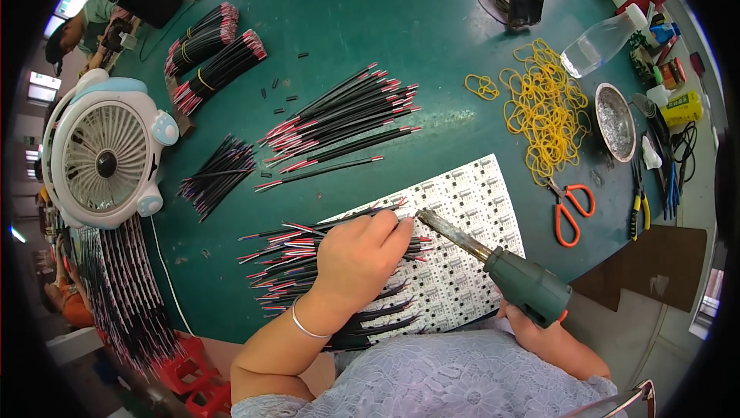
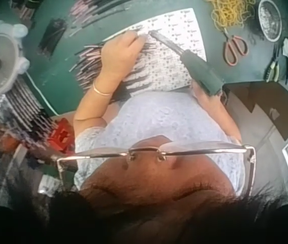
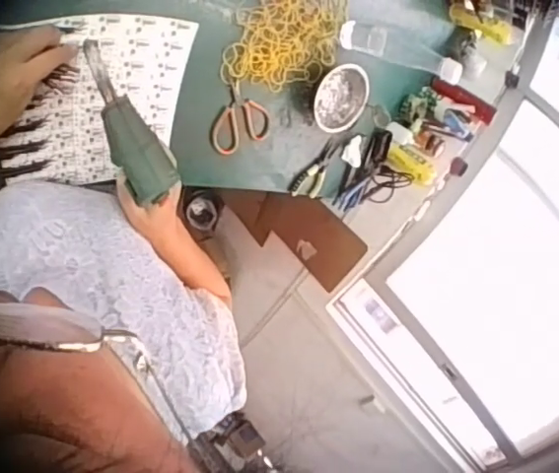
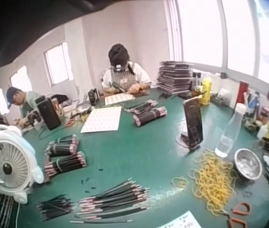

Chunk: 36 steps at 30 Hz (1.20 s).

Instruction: The person solders red and black wires to circuit board segments on a large PCB sheet using a soldering iron.

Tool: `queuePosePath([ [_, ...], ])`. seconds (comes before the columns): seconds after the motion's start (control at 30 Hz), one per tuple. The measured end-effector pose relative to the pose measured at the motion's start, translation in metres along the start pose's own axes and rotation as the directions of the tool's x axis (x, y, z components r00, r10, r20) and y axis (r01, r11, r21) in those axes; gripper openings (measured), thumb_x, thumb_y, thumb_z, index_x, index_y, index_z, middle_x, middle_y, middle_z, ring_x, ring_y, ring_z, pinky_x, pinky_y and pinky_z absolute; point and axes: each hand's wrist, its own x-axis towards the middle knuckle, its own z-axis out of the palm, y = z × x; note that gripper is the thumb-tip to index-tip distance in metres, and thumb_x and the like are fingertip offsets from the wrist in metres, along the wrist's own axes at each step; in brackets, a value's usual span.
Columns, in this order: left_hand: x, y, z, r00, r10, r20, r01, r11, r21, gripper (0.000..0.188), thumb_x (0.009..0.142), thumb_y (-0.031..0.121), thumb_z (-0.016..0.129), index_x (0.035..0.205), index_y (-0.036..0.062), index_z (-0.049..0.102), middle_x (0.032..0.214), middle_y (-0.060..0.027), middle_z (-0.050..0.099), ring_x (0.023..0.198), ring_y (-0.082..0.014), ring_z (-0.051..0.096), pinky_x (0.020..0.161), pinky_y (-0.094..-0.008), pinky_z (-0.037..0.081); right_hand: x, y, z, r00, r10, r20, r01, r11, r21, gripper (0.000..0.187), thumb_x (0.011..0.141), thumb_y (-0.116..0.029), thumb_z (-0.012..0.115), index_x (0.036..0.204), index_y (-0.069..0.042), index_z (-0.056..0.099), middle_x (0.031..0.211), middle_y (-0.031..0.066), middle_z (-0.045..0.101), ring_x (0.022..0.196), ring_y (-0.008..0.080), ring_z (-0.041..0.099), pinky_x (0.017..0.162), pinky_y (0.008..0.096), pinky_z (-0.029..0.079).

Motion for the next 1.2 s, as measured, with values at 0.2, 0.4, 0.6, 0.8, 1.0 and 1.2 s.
queuePosePath([
  [0.2, 0.0, 0.0, 0.0, 1.0, -0.004, 0.013, 0.004, 1.0, -0.015, 0.022, 0.069, 0.01, 0.063, 0.091, 0.0098, 0.068, 0.075, -0.0016, 0.052, 0.059, -0.0169, 0.055, 0.049, -0.0298, 0.044, 0.003, 0.002, -0.001, 0.998, -0.055, 0.031, 0.058, 0.992, -0.108, 0.031, 0.07, -0.005, 0.067, 0.101, -0.005, 0.065, 0.101, 0.0131, 0.065, 0.092, 0.0327, 0.061, 0.082, 0.041, 0.049],
  [0.4, 0.0, 0.0, 0.001, 1.0, -0.008, 0.011, 0.008, 1.0, -0.018, 0.022, 0.069, 0.01, 0.063, 0.09, 0.0094, 0.068, 0.075, -0.0018, 0.052, 0.059, -0.0176, 0.055, 0.049, -0.0302, 0.044, 0.014, -0.014, -0.004, 0.985, -0.163, 0.06, 0.171, 0.967, -0.186, 0.033, 0.065, -0.003, 0.066, 0.098, -0.005, 0.066, 0.097, 0.012, 0.065, 0.082, 0.0313, 0.063, 0.071, 0.0376, 0.052],
  [0.6, 0.001, 0.001, -0.002, 1.0, -0.013, 0.012, 0.013, 1.0, -0.008, 0.021, 0.068, 0.009, 0.063, 0.089, 0.0108, 0.069, 0.075, -0.0017, 0.053, 0.059, -0.0179, 0.055, 0.049, -0.0301, 0.044, 0.01, -0.011, -0.01, 0.952, -0.291, 0.095, 0.306, 0.923, -0.233, 0.033, 0.063, -0.003, 0.066, 0.096, -0.006, 0.066, 0.092, 0.0103, 0.065, 0.08, 0.0307, 0.062, 0.069, 0.0376, 0.052],
  [0.8, -0.001, -0.005, 0.0, 1.0, -0.011, 0.015, 0.013, 0.997, -0.082, 0.02, 0.071, 0.013, 0.063, 0.091, 0.012, 0.067, 0.078, -0.0002, 0.053, 0.063, -0.0164, 0.056, 0.051, -0.0297, 0.045, 0.006, -0.01, -0.005, 0.981, -0.178, 0.07, 0.19, 0.948, -0.257, 0.029, 0.064, -0.004, 0.067, 0.093, -0.007, 0.066, 0.09, 0.0106, 0.065, 0.078, 0.03, 0.062, 0.068, 0.0373, 0.052],
  [1.0, 0.0, -0.004, 0.001, 1.0, -0.022, -0.004, 0.021, 0.995, -0.093, 0.021, 0.065, 0.008, 0.065, 0.085, 0.0118, 0.069, 0.074, -0.001, 0.055, 0.059, -0.0178, 0.056, 0.049, -0.0291, 0.045, 0.009, -0.013, -0.003, 0.99, -0.14, 0.026, 0.142, 0.979, -0.145, 0.028, 0.065, -0.005, 0.067, 0.093, -0.008, 0.066, 0.091, 0.0107, 0.064, 0.077, 0.0291, 0.063, 0.067, 0.0363, 0.053],
  [1.2, 0.0, -0.003, 0.0, 1.0, -0.013, 0.027, 0.014, 0.999, -0.04, 0.016, 0.073, 0.012, 0.063, 0.089, 0.0116, 0.067, 0.077, -0.0002, 0.053, 0.062, -0.0165, 0.056, 0.051, -0.0302, 0.044, 0.011, -0.014, -0.005, 0.962, -0.266, 0.058, 0.272, 0.934, -0.23, 0.029, 0.065, -0.004, 0.066, 0.094, -0.008, 0.066, 0.091, 0.0107, 0.064, 0.078, 0.0296, 0.063, 0.066, 0.036, 0.053],
])
